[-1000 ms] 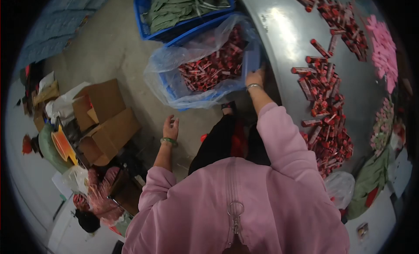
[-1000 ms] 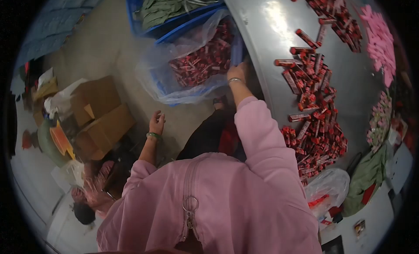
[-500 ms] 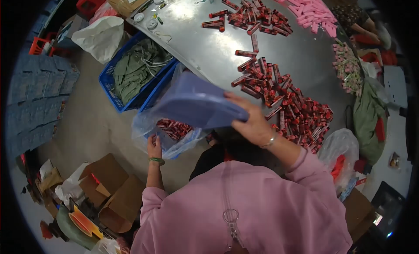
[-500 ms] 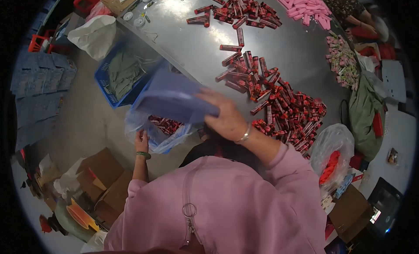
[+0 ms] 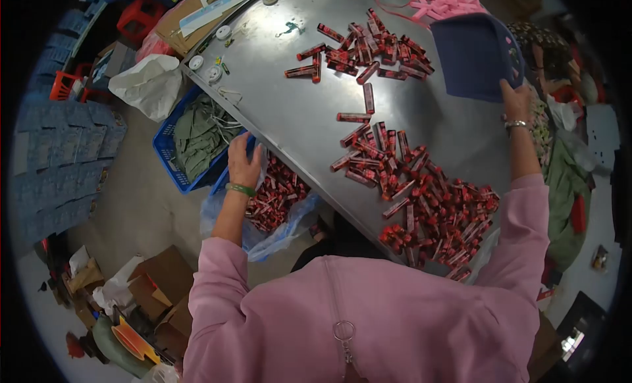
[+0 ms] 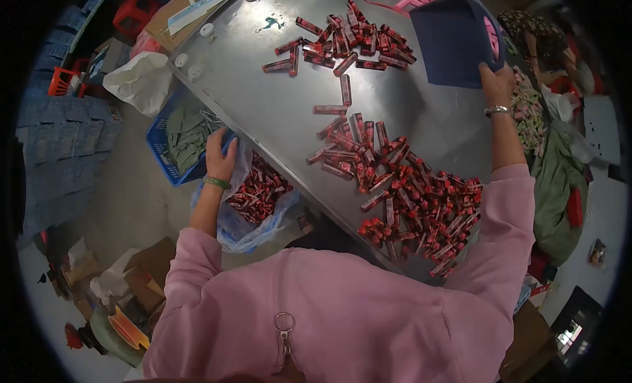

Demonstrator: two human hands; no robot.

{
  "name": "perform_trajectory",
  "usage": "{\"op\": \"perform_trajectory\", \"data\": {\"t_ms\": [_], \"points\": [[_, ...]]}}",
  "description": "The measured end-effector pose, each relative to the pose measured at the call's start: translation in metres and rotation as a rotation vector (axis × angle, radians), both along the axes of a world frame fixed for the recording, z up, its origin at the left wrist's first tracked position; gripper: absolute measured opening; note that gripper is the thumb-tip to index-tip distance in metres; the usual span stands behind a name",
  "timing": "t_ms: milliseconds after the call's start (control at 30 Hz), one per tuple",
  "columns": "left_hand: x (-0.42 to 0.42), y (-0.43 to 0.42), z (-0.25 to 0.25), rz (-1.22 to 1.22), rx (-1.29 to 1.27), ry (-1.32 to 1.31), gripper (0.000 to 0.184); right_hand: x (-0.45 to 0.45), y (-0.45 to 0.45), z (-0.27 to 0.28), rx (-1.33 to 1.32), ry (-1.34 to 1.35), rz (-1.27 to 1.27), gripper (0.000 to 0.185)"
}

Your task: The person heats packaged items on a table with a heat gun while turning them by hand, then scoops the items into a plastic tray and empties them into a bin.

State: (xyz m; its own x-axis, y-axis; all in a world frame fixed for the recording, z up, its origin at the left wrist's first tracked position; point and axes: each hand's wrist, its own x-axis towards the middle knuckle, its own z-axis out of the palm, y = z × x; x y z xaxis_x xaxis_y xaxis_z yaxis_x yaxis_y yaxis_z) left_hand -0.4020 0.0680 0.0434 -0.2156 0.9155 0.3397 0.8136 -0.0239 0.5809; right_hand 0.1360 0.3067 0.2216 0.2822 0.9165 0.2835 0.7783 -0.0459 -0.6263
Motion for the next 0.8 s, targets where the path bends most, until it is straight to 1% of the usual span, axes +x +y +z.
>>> {"op": "perform_trajectory", "data": {"t_ms": [33, 100, 133, 167, 233, 267, 300, 333, 367, 433, 467, 533, 567, 633, 733, 767, 800], "points": [[0.007, 0.018, 0.0, -0.001, -0.006, 0.01, 0.041, -0.007, 0.012, -0.002, 0.12, -0.01, 0.101, 0.045], [0.025, 0.052, -0.002, -0.033, 0.024, 0.149, 0.042, -0.021, 0.051, -0.006, 0.172, -0.214, 0.295, 0.044], [0.03, 0.068, -0.003, -0.06, -0.091, 0.118, 0.049, -0.032, 0.072, -0.013, 0.199, -0.181, 0.377, 0.042], [0.036, 0.083, -0.004, -0.054, -0.095, 0.123, 0.049, -0.047, 0.089, -0.019, 0.227, -0.147, 0.46, 0.041], [0.051, 0.113, -0.009, -0.058, -0.156, 0.171, 0.061, -0.091, 0.106, -0.015, 0.214, -0.29, 0.466, 0.037], [0.057, 0.128, -0.012, -0.056, -0.16, 0.173, 0.061, -0.11, 0.112, -0.01, 0.153, -0.31, 0.452, 0.041], [0.062, 0.142, -0.016, -0.025, -0.173, 0.182, 0.067, -0.124, 0.116, -0.01, 0.089, -0.33, 0.439, 0.046], [0.066, 0.155, -0.021, 0.008, -0.187, 0.19, 0.074, -0.123, 0.122, -0.017, 0.082, -0.326, 0.445, 0.046], [0.067, 0.167, -0.025, 0.012, -0.194, 0.193, 0.074, -0.132, 0.129, -0.025, 0.105, -0.341, 0.478, 0.047], [0.067, 0.192, -0.033, 0.064, -0.206, 0.219, 0.084, -0.147, 0.14, -0.038, 0.155, -0.366, 0.545, 0.048], [0.068, 0.202, -0.033, 0.068, -0.214, 0.224, 0.084, -0.153, 0.147, -0.046, 0.179, -0.378, 0.579, 0.048], [0.071, 0.222, -0.033, 0.115, -0.3, 0.071, 0.094, -0.163, 0.157, -0.062, 0.226, -0.401, 0.638, 0.049], [0.074, 0.23, -0.036, 0.113, -0.307, 0.077, 0.094, -0.174, 0.158, -0.067, 0.249, -0.414, 0.665, 0.049], [0.083, 0.241, -0.042, 0.109, -0.239, 0.1, 0.102, -0.185, 0.147, -0.074, 0.297, -0.442, 0.714, 0.05], [0.1, 0.25, -0.04, 0.086, -0.246, 0.101, 0.107, -0.189, 0.118, -0.076, 0.374, -0.493, 0.798, 0.052], [0.102, 0.249, -0.042, 0.082, -0.248, 0.1, 0.107, -0.192, 0.103, -0.072, 0.4, -0.512, 0.823, 0.052], [0.105, 0.248, -0.043, 0.082, -0.175, 0.122, 0.105, -0.195, 0.085, -0.07, 0.425, -0.533, 0.846, 0.053]]}}
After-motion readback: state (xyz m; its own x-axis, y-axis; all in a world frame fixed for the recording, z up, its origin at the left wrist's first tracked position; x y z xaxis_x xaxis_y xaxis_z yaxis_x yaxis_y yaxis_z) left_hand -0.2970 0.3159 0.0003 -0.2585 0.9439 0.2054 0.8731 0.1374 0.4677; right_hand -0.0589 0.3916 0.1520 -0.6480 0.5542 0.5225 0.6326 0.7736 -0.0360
